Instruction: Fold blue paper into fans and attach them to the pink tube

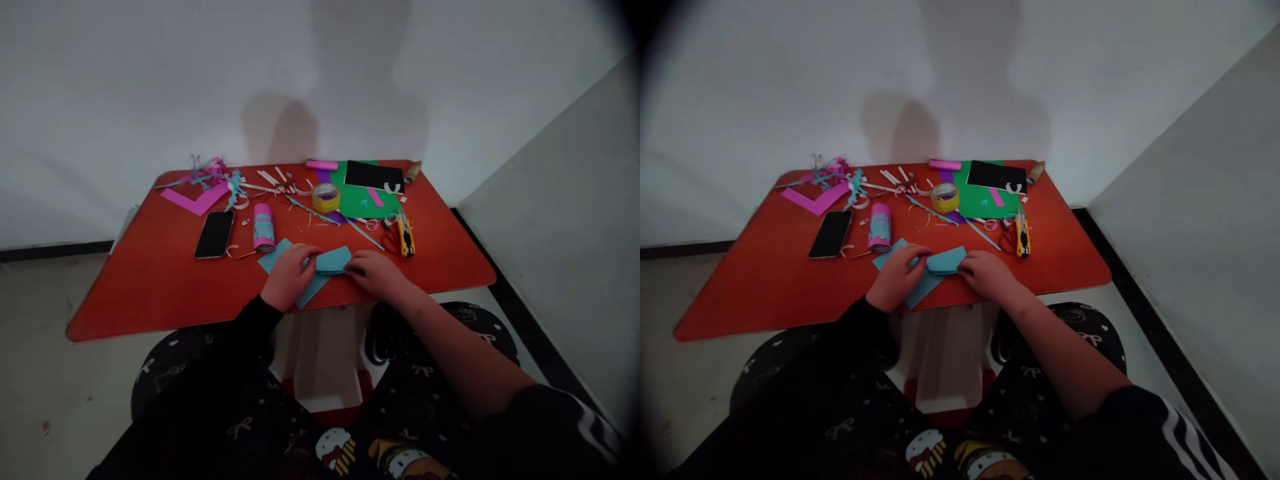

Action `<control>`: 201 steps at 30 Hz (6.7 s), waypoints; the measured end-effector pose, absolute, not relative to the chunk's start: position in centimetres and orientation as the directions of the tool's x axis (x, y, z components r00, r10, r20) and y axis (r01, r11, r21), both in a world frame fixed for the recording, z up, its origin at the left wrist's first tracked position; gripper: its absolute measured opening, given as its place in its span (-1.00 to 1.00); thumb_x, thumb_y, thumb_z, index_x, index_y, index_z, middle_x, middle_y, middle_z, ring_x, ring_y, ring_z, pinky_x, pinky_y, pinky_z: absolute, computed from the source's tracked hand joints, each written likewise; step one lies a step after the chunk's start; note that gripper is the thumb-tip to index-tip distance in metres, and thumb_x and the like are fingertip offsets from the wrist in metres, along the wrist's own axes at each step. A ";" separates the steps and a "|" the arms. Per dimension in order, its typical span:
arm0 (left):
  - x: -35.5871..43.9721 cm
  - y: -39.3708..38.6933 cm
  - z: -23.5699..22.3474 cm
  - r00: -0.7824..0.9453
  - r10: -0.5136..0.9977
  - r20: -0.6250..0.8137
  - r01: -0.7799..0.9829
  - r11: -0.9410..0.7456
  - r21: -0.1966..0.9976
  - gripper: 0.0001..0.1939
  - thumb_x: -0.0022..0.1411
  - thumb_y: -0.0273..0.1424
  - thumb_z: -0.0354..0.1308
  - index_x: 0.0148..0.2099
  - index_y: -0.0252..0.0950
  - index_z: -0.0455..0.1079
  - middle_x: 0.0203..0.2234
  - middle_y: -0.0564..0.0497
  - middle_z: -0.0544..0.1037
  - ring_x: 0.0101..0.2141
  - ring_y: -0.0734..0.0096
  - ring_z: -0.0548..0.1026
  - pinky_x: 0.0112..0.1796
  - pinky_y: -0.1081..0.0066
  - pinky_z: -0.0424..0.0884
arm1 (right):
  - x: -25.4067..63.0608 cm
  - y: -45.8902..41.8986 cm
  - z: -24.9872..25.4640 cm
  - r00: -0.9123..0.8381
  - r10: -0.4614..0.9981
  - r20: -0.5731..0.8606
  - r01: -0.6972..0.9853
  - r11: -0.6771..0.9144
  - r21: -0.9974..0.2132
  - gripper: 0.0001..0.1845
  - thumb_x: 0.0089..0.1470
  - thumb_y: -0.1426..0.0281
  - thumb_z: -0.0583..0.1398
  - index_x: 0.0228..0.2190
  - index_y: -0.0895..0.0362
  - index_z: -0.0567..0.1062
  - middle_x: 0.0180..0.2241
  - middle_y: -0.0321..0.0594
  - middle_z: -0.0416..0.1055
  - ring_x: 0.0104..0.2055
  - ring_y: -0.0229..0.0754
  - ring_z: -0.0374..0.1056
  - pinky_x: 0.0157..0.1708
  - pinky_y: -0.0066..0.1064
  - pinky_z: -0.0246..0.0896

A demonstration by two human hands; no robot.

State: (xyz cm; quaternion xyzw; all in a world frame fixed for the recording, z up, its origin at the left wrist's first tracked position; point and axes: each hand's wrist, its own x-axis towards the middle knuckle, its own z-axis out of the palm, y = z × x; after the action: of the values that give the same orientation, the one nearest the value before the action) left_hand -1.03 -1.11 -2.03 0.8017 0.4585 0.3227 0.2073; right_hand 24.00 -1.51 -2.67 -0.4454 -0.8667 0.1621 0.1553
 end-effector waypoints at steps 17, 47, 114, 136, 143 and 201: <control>2.1 -1.4 -0.5 0.578 0.812 0.078 0.758 -0.570 0.317 -0.78 0.37 -0.38 0.10 -0.12 -0.26 0.58 -0.22 -0.16 0.60 -0.12 0.12 0.53 -0.03 0.17 0.34 | 24.1 -0.8 -2.8 -0.447 0.894 0.028 0.711 0.373 -0.596 -0.86 0.15 0.40 0.30 -0.24 0.10 0.68 -0.26 -0.18 0.64 -0.20 -0.12 0.49 -0.17 -0.35 0.29; -0.4 0.3 1.0 0.037 0.976 0.216 0.285 -0.217 0.934 -0.33 0.27 -0.17 0.23 0.35 -0.18 0.18 0.25 -0.20 0.38 0.22 0.08 0.39 0.14 0.07 0.40 | 24.7 0.4 -0.6 -0.009 0.996 -0.086 0.064 -0.085 -0.994 -0.71 -0.10 0.14 0.39 -0.42 0.08 0.57 -0.47 -0.32 0.45 -0.44 -0.23 0.31 -0.39 -0.37 0.22; 3.1 -2.2 -1.6 0.557 0.827 0.072 0.796 -0.557 0.238 -0.61 0.42 -0.15 0.07 0.15 -0.23 0.45 0.20 -0.25 0.40 0.18 0.00 0.39 0.18 0.06 0.32 | 22.5 0.1 3.1 -0.262 0.899 -0.350 0.949 0.306 0.075 -0.62 0.39 0.22 -0.07 0.04 0.15 0.36 -0.11 0.11 0.59 -0.13 0.10 0.57 -0.24 -0.26 0.30; 3.1 -2.2 -1.2 0.556 0.829 0.057 0.796 -0.551 0.252 -0.63 0.39 -0.13 0.10 0.10 -0.20 0.46 0.16 -0.22 0.44 0.16 0.00 0.40 0.19 0.04 0.28 | 22.4 1.9 3.0 -0.312 0.866 -0.390 0.904 0.397 0.158 -0.65 0.34 0.39 -0.05 0.03 0.20 0.40 -0.32 0.08 0.58 -0.23 0.09 0.57 -0.29 -0.26 0.32; 3.1 -2.2 -1.0 0.562 0.825 0.055 0.795 -0.557 0.240 -0.64 0.40 -0.12 0.08 0.09 -0.20 0.46 0.16 -0.20 0.44 0.14 0.02 0.42 0.16 0.07 0.30 | 22.7 1.3 3.4 -0.306 0.860 -0.409 0.904 0.397 0.158 -0.65 0.36 0.40 -0.06 0.05 0.22 0.38 -0.24 0.15 0.58 -0.22 0.10 0.57 -0.25 -0.21 0.34; 2.9 -1.9 -1.4 0.575 0.816 0.053 0.789 -0.571 0.226 -0.58 0.39 -0.14 0.11 0.18 -0.20 0.45 0.23 -0.21 0.42 0.19 0.03 0.41 0.21 0.09 0.29 | 29.6 0.0 1.2 -0.051 0.987 -0.154 0.997 0.059 0.052 -0.51 0.41 0.22 -0.09 0.22 0.16 0.30 0.06 0.12 0.49 -0.04 0.04 0.48 -0.21 -0.30 0.27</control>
State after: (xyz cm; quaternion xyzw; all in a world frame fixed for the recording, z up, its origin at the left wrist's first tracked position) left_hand 2.87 -1.92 -1.39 0.8830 0.4546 0.0759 0.0890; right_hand 29.59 -0.03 1.24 -0.6849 -0.7240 0.0342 -0.0739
